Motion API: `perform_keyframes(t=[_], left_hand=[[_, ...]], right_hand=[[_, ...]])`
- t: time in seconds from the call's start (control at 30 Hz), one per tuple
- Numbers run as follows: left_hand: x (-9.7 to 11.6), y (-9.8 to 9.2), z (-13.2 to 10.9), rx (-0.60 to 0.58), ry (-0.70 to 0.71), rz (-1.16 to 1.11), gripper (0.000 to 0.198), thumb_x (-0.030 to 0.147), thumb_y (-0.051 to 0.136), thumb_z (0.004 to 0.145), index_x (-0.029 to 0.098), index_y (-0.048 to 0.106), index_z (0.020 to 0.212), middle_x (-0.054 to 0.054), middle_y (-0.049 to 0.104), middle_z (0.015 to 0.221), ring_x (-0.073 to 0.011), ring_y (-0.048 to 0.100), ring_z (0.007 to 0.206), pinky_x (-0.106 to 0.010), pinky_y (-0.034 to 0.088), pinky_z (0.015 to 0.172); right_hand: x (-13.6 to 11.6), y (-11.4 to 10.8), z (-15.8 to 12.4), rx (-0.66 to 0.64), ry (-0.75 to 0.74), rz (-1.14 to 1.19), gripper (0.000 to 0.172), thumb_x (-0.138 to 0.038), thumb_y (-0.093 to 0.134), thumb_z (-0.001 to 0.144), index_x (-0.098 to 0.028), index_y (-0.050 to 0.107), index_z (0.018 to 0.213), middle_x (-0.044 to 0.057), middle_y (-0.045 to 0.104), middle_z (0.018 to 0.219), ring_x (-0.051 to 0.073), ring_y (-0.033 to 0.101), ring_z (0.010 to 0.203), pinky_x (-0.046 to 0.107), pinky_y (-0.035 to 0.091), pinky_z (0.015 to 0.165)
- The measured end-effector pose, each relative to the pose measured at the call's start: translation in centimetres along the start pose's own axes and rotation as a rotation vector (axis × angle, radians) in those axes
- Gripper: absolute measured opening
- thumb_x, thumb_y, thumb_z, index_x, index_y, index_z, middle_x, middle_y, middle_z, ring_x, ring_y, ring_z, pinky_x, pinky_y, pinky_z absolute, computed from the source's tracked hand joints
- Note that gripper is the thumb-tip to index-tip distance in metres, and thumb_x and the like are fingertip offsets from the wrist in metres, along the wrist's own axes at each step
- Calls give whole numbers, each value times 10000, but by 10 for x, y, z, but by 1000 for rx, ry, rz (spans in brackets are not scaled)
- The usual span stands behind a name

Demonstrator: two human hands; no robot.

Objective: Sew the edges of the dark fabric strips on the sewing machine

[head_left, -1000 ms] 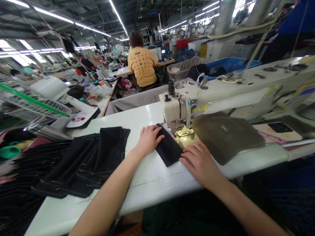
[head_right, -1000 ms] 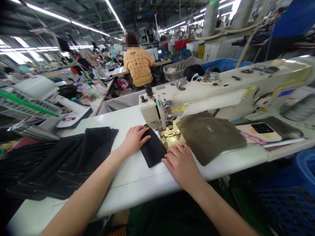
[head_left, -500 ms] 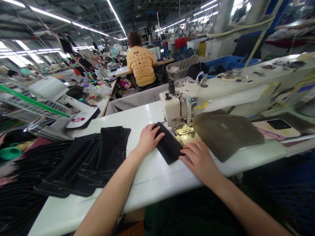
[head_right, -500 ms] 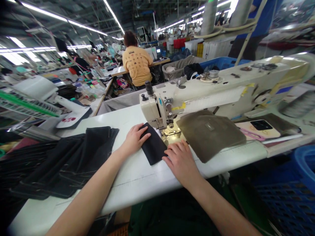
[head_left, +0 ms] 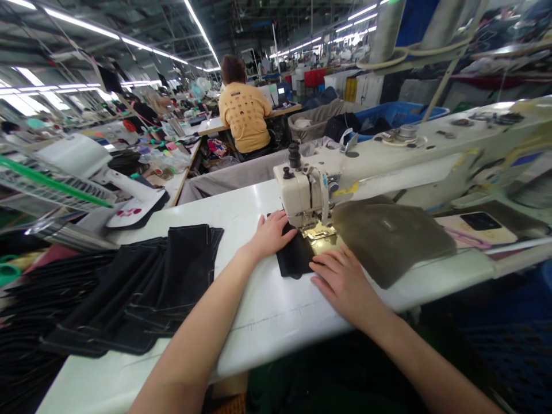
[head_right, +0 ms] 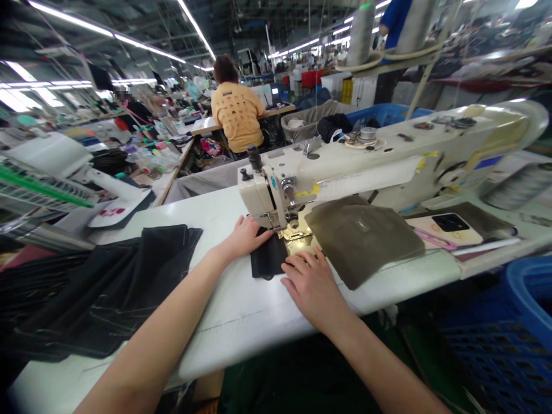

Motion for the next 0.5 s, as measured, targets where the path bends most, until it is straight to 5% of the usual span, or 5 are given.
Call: perform_keyframes(t=[0.5], left_hand=[[-6,7,1,23,-21,-10,488,474,480,975,299,464,1430,-88,513,1457,-317,388,1397,-635,224,1161]], right_hand=[[-2,3,3,23,33,-11,208,-241,548,975,-207,690,1124,63,712,1160,240,602,1084,535,292,1131]])
Point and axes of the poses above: each hand's wrist, its own z-axis towards the middle knuckle, its own y-axis out of the palm, x = y × z, the point moved 1 cm from there along z, towards the middle knuckle
